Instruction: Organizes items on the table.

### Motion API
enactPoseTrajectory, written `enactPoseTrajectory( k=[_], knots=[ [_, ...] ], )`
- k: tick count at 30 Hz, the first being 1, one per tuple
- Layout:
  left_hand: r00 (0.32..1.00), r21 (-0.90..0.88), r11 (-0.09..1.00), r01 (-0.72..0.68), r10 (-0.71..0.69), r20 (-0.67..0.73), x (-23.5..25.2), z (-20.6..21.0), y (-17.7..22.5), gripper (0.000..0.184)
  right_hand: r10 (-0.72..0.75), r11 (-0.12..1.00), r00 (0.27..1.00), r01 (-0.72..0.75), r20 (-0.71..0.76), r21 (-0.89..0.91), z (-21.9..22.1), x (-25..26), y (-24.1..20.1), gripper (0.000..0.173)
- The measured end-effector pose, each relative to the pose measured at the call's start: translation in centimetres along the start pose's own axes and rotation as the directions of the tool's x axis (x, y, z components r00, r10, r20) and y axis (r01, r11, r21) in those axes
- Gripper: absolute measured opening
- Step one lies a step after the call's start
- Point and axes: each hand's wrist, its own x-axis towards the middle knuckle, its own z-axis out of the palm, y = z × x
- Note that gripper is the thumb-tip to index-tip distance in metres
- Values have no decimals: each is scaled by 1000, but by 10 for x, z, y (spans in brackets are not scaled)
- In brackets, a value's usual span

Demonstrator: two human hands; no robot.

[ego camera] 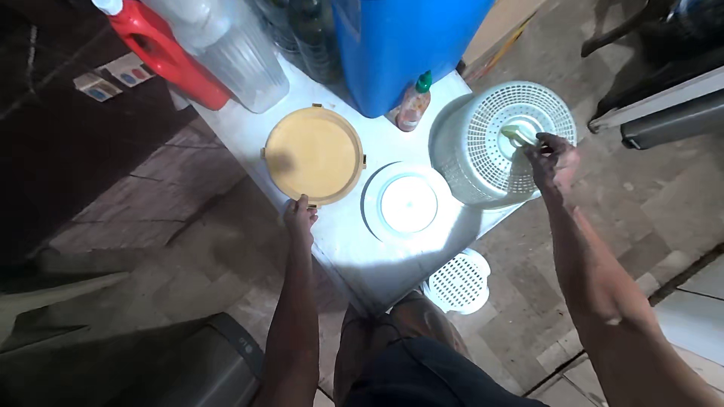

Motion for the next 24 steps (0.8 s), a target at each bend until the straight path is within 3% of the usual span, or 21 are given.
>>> enactPoseTrajectory(
  k=[13, 21, 24],
  knots=[
    [997, -47, 998, -32, 29, -69, 6, -8, 4, 62, -13, 1000, 996, 13, -88, -7, -13, -25, 5, 48],
    [994, -172, 985, -30, 11, -108, 29, -5, 27, 48, 6, 994, 987, 12, -160, 106, -19, -59, -6, 48],
    [998, -359, 932, -51, 33, -55, 30, -22, 35, 44, -40, 992, 968, 68, -248, 104, -10, -83, -23, 43]
  ],
)
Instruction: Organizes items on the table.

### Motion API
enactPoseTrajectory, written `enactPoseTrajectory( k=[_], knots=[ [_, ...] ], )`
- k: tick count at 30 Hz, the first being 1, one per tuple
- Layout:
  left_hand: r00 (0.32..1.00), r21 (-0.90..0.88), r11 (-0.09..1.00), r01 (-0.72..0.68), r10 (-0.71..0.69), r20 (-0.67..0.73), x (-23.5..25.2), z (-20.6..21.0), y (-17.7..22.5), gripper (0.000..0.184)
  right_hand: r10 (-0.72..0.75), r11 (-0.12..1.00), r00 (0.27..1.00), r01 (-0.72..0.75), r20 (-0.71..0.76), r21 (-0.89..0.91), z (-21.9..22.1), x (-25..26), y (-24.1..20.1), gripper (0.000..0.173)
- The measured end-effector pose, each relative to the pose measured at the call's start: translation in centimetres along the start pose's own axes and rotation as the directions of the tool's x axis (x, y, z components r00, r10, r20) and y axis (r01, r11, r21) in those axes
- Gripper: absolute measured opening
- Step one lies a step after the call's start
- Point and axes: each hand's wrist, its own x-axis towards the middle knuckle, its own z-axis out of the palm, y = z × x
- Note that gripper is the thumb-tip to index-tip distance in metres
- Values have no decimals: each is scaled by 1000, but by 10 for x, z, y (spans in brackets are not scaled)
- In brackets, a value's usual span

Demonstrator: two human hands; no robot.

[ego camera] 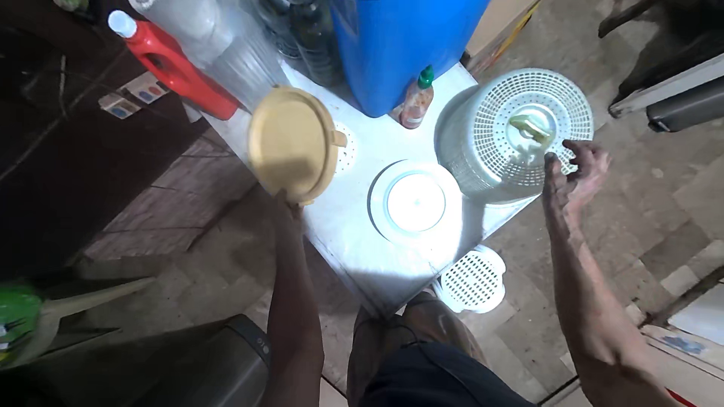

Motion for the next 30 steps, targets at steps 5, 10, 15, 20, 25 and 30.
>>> enactPoseTrajectory(
  k=[5, 10, 15, 20, 25, 30],
  knots=[
    [994, -59, 994, -90, 86, -71, 5, -40, 31, 38, -139, 973, 960, 87, 243, 212, 55, -42, -76, 34],
    [978, 238, 969, -61, 106, -179, -19, -90, 46, 37, -166, 923, 801, -80, 575, 378, 190, -41, -150, 34],
    [976, 173, 977, -122, 149, -156, -36, -137, 38, 18, -72, 965, 710, -129, 700, 230, 295, -19, -214, 39],
    [975, 163, 981, -104, 133, -179, -39, -182, 23, 22, 113, 990, 714, -141, 691, -16, 335, -14, -251, 55],
    [975, 164, 984, -70, 102, -198, -45, -209, 11, 26, 243, 967, 720, -233, 651, -103, 346, -16, -267, 51],
    [975, 151, 986, -72, 102, -197, -51, -220, 8, 25, 256, 910, 675, -410, 692, 63, 351, -16, -275, 46]
  ],
)
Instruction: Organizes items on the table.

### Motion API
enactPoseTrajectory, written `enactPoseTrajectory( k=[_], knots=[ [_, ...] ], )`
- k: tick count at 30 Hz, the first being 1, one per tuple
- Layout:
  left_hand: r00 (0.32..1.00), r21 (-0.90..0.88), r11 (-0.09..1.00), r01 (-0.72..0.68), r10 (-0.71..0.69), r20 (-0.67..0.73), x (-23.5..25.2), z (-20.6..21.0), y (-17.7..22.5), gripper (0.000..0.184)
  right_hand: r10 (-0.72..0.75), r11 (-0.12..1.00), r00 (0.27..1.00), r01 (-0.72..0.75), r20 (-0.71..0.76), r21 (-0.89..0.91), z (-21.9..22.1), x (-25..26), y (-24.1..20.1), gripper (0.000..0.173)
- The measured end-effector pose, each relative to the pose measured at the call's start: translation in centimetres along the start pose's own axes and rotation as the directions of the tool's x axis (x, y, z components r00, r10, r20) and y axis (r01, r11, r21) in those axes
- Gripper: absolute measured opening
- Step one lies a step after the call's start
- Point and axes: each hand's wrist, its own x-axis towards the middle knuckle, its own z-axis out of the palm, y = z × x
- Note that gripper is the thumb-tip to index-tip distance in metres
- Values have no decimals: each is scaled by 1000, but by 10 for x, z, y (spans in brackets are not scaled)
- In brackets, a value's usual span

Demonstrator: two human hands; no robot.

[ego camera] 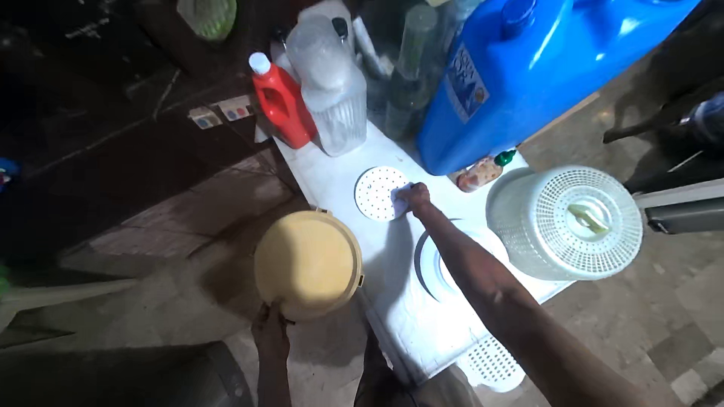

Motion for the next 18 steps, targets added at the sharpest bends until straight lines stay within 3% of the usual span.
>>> enactPoseTrajectory(
  k=[4, 8, 12, 14, 18],
  knots=[
    [1000, 7, 1000, 4, -4, -6, -3, 6, 4, 22, -31, 928, 993, -14, 113, 373, 1, -11, 4, 50],
    [999, 84, 996, 0, -3, 32, -3, 33, 7, 33, -12, 886, 999, -3, 30, 465, -13, -12, 3, 63],
    [995, 97, 994, -53, 45, 90, 0, 85, 8, 34, -8, 778, 1000, 19, -20, 628, -52, -19, -15, 55],
    [993, 26, 1000, -3, 0, 116, 0, 113, 8, 36, -47, 763, 999, 46, -16, 644, -69, -32, -22, 53],
    [988, -54, 997, 61, -53, 142, 5, 173, 3, 48, -169, 854, 985, 136, 20, 502, -76, -62, -26, 55]
  ],
)
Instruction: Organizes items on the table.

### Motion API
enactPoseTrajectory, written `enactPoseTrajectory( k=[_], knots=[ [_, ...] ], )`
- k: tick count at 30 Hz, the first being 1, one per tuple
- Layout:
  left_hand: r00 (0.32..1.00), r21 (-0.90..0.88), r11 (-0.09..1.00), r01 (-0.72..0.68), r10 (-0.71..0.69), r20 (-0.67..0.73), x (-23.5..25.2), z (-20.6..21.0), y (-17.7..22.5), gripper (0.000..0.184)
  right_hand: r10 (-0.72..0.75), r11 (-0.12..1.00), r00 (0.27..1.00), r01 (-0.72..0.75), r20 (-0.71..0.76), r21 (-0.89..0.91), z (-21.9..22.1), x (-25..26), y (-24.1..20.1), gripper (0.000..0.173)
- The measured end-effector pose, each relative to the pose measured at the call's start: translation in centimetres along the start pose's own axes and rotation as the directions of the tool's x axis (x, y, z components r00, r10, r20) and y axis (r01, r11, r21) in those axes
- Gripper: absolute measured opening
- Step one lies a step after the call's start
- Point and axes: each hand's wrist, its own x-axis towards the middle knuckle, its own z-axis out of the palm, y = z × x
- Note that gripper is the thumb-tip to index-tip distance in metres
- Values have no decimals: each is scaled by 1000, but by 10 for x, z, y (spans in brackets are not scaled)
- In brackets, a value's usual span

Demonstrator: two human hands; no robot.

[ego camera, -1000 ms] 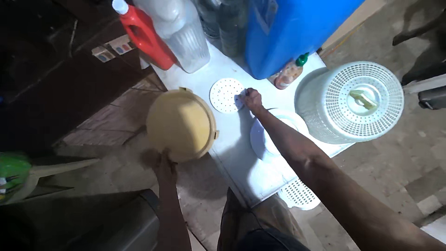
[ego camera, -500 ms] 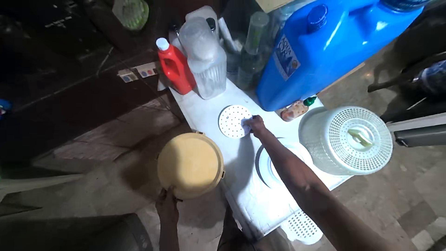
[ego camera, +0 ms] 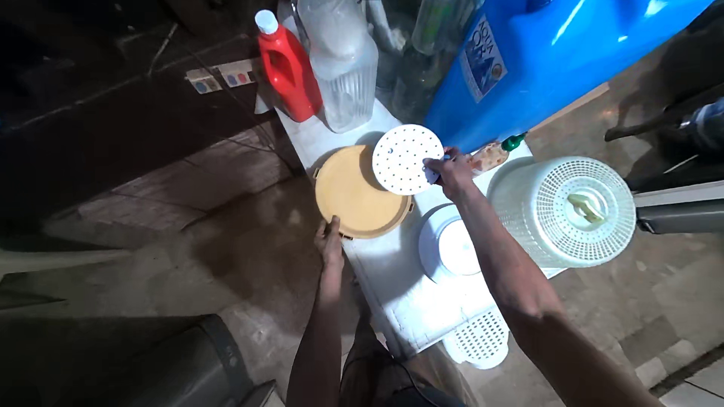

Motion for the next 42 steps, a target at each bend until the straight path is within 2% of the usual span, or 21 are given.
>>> enactPoseTrajectory(
  k=[3, 9, 11, 14, 16, 20, 25, 28, 30, 32, 36, 39, 42],
  knots=[
    [999, 26, 999, 19, -20, 48, 7, 30, -6, 56, -21, 990, 996, 32, 82, -137, 8, -10, 20, 60],
    [997, 61, 998, 22, -26, 69, 9, 49, -14, 57, -25, 976, 998, 38, 62, -217, 28, -8, 54, 63],
    [998, 79, 996, 34, -38, 58, 11, 49, -17, 57, -52, 938, 998, 64, 44, -341, 30, -4, 55, 64],
    [1000, 123, 992, 21, -24, 18, 19, 49, -19, 54, -86, 753, 996, 84, 29, -653, 34, -2, 45, 62],
    [999, 160, 987, -15, 10, 31, 23, 46, -19, 52, -88, 623, 995, 85, 38, -777, 38, -1, 40, 59],
    [996, 261, 962, -78, 63, 66, 24, 37, -15, 52, -71, 444, 996, 85, 60, -892, 46, 4, 36, 56],
    [996, 272, 961, -50, 27, 89, 23, 31, -12, 55, -81, 349, 992, 115, 93, -930, 49, 5, 34, 57],
    [991, 283, 955, -87, 53, 126, 26, 27, -13, 53, -157, 344, 981, 164, 115, -925, 45, 3, 32, 54],
    [984, 288, 948, -134, 93, 149, 28, 23, -14, 54, -189, 394, 975, 186, 118, -900, 33, -3, 25, 51],
    [974, 286, 937, -200, 158, 164, 26, 16, -14, 57, -230, 469, 967, 209, 110, -858, 7, -15, 21, 47],
    [948, 374, 872, -315, 268, 174, 11, -10, -6, 49, -278, 602, 960, 165, -12, -782, -78, -58, 34, 49],
    [940, 423, 845, -327, 244, 238, -28, -21, -6, 38, -268, 665, 943, 33, -197, -746, -147, -103, 69, 51],
    [906, 443, 840, -315, 127, 404, -59, -13, -26, 34, -94, 758, 918, -186, -386, -626, -190, -149, 107, 57]
  ],
)
